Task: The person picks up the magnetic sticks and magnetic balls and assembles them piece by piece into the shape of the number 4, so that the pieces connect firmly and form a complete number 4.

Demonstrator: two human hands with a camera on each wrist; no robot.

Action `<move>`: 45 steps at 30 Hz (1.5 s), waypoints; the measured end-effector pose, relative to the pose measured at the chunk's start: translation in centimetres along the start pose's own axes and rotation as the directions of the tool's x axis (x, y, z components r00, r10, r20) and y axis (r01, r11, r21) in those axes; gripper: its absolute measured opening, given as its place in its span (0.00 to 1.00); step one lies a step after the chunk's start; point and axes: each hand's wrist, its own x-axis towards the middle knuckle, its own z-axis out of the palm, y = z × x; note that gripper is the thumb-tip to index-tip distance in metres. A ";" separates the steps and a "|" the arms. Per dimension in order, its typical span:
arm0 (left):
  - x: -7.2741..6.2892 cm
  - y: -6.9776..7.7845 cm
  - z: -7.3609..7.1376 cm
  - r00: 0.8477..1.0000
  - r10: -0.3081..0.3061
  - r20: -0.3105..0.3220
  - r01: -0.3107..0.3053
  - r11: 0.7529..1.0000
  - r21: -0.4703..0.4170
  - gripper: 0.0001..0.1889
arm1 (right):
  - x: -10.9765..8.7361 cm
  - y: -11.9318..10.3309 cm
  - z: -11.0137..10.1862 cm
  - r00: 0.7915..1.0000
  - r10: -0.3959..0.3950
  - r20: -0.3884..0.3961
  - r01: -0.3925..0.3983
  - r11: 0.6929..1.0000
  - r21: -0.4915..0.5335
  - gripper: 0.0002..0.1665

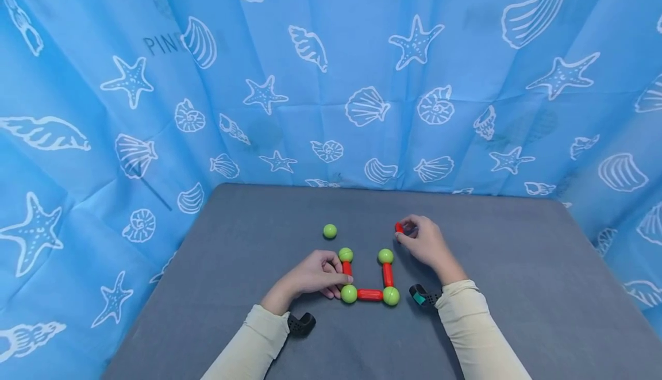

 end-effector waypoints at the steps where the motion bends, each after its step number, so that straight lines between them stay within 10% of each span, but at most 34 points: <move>1: 0.0 0.0 0.0 1.000 -0.001 0.001 0.001 1.000 -0.001 0.16 | 0.1 0.1 0.1 1.000 0.004 0.004 -0.004 1.000 -0.002 0.20; 15: 0.0 0.0 -0.1 1.000 0.003 0.020 -0.002 1.000 -0.014 0.16 | 0.7 0.2 0.8 0.996 0.032 0.077 -0.036 0.998 0.050 0.24; 45: 0.0 0.1 -0.1 1.000 -0.005 0.029 0.005 1.000 0.002 0.16 | -7.4 -0.2 -0.4 0.958 -0.004 0.287 -0.118 0.907 0.404 0.23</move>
